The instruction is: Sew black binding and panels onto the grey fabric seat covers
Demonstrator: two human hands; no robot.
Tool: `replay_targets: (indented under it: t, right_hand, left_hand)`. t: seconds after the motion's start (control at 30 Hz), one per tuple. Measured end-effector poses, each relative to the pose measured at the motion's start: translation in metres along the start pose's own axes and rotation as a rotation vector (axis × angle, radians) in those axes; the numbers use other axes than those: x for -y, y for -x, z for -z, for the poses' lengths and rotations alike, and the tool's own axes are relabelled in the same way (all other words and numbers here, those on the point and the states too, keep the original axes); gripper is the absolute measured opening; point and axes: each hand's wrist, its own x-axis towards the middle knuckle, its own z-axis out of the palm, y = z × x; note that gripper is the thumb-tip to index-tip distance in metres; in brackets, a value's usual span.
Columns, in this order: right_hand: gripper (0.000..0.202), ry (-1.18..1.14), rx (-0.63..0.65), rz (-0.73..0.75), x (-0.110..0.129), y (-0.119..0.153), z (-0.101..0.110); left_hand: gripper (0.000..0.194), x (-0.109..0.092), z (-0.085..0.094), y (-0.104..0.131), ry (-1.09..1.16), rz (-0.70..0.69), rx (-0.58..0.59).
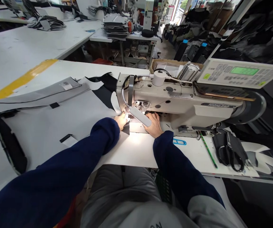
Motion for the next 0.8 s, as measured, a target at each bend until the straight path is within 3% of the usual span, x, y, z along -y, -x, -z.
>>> replay_targets:
  t: [0.23,0.5,0.6,0.7,0.8]
  right_hand:
    - [0.033,0.014,0.03,0.014,0.011,0.005,0.008]
    - [0.034,-0.09,0.198,0.526,0.088,0.014,0.014]
    - [0.037,-0.078,0.282,0.549,0.096,0.018,0.013]
    - [0.056,-0.107,0.385,0.519,0.096,0.024,0.017]
    - [0.072,-0.092,0.41,0.49,0.101,0.029,0.019]
  left_hand:
    - [0.029,-0.012,0.001,0.01,-0.207,-0.011,0.113]
    - [0.023,-0.007,0.004,0.01,-0.163,-0.085,0.019]
    - [0.027,-0.007,0.003,0.013,-0.17,-0.093,0.027]
    - [0.037,-0.009,0.001,0.013,-0.172,-0.086,0.04]
    - [0.041,-0.01,0.0,0.01,-0.155,-0.08,0.031]
